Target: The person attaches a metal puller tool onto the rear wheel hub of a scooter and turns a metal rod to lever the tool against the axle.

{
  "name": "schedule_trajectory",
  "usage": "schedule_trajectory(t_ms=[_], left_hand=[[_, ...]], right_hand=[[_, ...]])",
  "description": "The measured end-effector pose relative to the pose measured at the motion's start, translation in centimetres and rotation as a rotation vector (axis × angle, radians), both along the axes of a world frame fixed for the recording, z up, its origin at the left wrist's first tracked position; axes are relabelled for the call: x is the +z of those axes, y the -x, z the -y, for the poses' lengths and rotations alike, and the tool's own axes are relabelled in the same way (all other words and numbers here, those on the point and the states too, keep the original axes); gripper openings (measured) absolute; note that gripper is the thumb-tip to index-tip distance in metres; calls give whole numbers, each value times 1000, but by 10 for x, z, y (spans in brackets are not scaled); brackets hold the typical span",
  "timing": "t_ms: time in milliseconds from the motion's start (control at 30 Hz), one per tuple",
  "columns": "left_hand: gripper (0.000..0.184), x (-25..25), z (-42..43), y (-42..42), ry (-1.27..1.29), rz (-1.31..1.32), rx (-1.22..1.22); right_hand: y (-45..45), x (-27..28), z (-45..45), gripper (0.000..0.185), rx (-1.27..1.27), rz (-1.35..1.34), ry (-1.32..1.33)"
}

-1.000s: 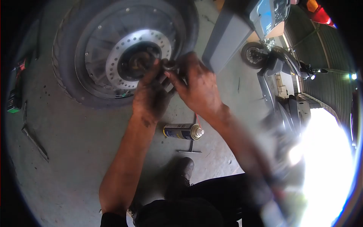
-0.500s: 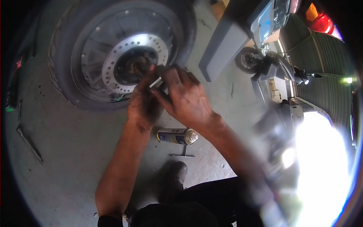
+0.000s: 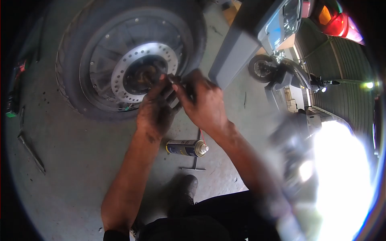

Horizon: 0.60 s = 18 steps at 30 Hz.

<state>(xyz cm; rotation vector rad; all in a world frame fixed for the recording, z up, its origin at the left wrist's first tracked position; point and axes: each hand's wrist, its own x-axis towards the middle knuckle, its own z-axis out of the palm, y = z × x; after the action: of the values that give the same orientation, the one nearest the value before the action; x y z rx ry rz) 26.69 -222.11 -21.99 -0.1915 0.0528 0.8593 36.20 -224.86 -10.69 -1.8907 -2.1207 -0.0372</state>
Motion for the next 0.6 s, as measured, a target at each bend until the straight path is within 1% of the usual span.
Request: schedule_trajectory(t_ms=[100,133,167,200,267,333,433,467,533,567,600], left_hand=[[29,-2,-1,-3,-27,-44,30],[29,-4,-3,-4,-46,-59,46],[29,-5,-5,-1,-21,-34,-8],[29,-5,-6,4,9,-12,-63],[28,-2,-5,8,38,13,-84],[28,5,-2,6,35,20,-9],[30,10,0,9,74,-4,3],[31,7,-1,7,57,-1,18],[33,0,-2,3,26,4,48],[33,-1,-1,3,58,18,29],[32,3,-1,5,90,29,10]], right_hand=[[4,-20,0,24,25,-89,-14],[4,-23,-1,23,33,-188,22],[5,-25,-3,22,39,-287,56],[8,-22,-3,21,-28,-394,166],[14,-16,-2,20,-92,-468,216],[18,-8,5,21,-77,-400,93],[19,-3,6,21,202,-9,-143],[18,-4,7,23,206,93,-109],[15,-9,2,20,192,143,-82],[13,-10,-1,19,188,165,-70],[16,-7,-5,18,133,91,-44]])
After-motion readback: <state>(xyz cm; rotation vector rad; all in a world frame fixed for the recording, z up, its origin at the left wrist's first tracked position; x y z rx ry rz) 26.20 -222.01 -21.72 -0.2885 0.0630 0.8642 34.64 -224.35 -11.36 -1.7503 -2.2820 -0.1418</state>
